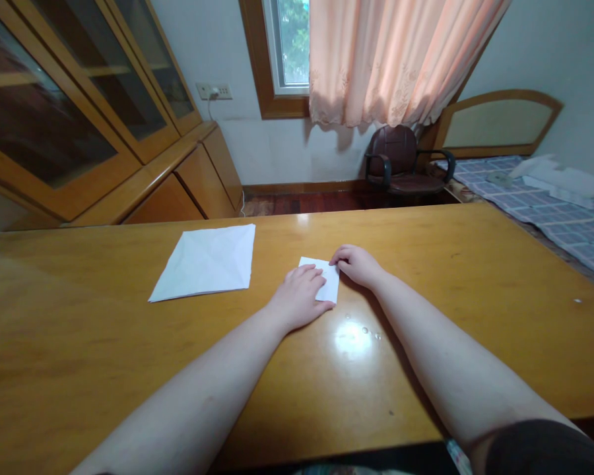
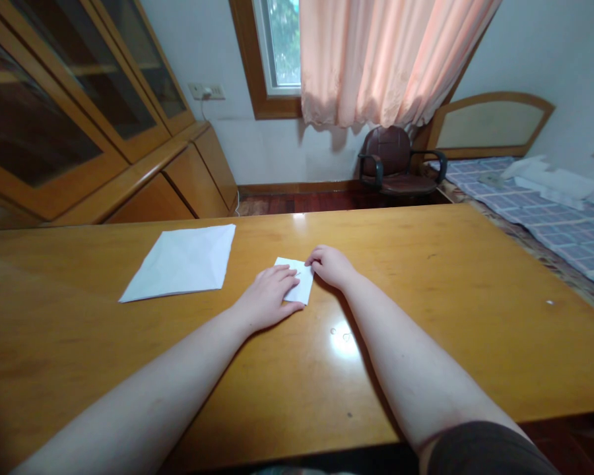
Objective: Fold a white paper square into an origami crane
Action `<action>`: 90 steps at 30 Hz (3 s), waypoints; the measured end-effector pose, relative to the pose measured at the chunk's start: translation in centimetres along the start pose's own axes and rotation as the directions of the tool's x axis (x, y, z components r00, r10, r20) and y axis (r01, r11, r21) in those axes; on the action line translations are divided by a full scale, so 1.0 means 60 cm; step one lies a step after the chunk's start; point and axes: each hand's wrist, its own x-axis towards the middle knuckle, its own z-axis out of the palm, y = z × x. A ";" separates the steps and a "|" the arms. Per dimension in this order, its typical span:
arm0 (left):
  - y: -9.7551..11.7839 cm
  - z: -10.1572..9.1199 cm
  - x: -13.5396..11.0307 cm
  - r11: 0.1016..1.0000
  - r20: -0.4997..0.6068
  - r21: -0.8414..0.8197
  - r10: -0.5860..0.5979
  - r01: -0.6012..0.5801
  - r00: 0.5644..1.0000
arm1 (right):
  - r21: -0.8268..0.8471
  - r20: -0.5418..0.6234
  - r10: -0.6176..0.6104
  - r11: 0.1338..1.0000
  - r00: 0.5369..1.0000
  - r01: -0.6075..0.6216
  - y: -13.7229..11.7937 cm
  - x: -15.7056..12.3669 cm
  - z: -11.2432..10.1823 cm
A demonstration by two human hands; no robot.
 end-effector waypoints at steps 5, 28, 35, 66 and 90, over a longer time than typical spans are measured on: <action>0.001 0.001 0.002 0.996 0.010 -0.061 0.073 -0.072 0.997 | 0.007 -0.010 0.001 1.000 1.000 -0.001 0.002 0.001 0.002; -0.024 0.012 0.014 0.963 -0.123 -0.271 -0.042 0.007 0.992 | 0.137 0.063 -0.146 0.981 0.987 0.137 -0.001 -0.006 -0.010; -0.031 0.016 0.017 0.964 -0.125 -0.258 -0.097 0.062 0.987 | 0.206 0.200 -0.137 0.974 0.970 0.095 -0.006 -0.005 -0.004; -0.026 0.013 0.016 0.960 -0.059 -0.278 -0.044 0.026 0.997 | 0.017 -0.008 -0.010 1.000 1.000 0.010 0.003 0.002 0.000; -0.028 0.009 0.014 0.975 -0.050 -0.208 -0.095 0.083 0.994 | -0.125 -0.129 0.094 0.986 0.987 -0.111 0.016 0.005 0.001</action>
